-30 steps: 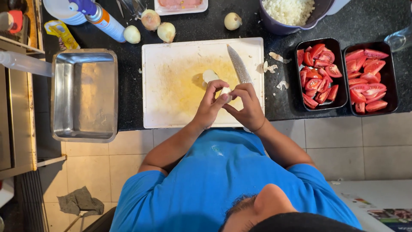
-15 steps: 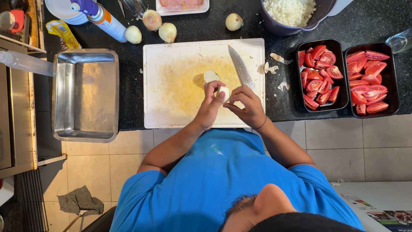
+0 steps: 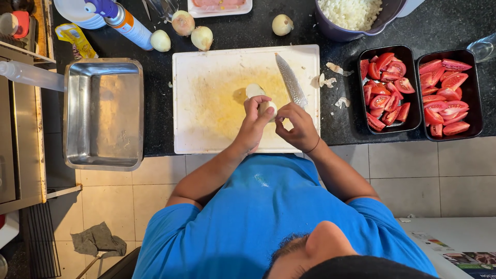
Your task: The person picks up several onions from a box, peels off their outer skins, and then uses a knife to finely chop them on a white cutting board.
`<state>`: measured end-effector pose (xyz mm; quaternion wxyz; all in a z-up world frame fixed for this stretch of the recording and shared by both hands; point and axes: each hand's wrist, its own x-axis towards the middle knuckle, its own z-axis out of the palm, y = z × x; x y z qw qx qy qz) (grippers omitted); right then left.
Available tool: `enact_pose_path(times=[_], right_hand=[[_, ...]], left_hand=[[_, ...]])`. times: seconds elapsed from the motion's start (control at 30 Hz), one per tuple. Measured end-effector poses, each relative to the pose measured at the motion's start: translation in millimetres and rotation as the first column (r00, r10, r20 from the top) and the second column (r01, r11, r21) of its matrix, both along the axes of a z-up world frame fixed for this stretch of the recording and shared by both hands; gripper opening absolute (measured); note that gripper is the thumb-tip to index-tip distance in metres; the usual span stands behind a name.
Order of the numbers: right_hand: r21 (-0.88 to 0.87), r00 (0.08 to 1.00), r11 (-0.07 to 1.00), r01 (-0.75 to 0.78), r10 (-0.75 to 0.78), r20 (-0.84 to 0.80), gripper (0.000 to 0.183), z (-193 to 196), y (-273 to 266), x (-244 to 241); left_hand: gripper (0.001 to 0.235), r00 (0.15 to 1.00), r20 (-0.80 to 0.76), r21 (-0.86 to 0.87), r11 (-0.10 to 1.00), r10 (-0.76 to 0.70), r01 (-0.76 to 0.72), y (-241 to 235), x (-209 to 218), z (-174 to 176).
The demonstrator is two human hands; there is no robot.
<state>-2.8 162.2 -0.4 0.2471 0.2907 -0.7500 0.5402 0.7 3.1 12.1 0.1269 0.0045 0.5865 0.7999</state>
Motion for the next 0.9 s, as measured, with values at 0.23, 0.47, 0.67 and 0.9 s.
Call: enact_pose_path(times=[0.23, 0.47, 0.67, 0.9], right_hand=[[0.118, 0.972, 0.986, 0.12, -0.092, -0.218, 0.032, -14.2, 1.0, -2.9], [0.094, 0.99, 0.99, 0.106, -0.096, -0.108, 0.015, -10.0, 4.6, -5.1], [0.202, 0.992, 0.976, 0.088, -0.067, -0.107, 0.015, -23.1, 15.9, -13.2], [0.108, 0.989, 0.991, 0.073, -0.086, 0.121, 0.016, -48.5, 21.3, -15.5]], left_hand=[[0.049, 0.995, 0.076, -0.118, 0.991, 0.065, -0.056, 0.0, -14.6, -25.1], [0.056, 0.996, 0.072, -0.258, 0.966, 0.042, -0.022, -1.9, -19.3, -17.1], [0.058, 0.993, 0.117, -0.349, 0.937, 0.009, 0.032, -1.1, -25.2, -19.2], [0.057, 0.988, 0.153, -0.43, 0.9, -0.001, 0.068, -2.8, -41.1, -25.8]])
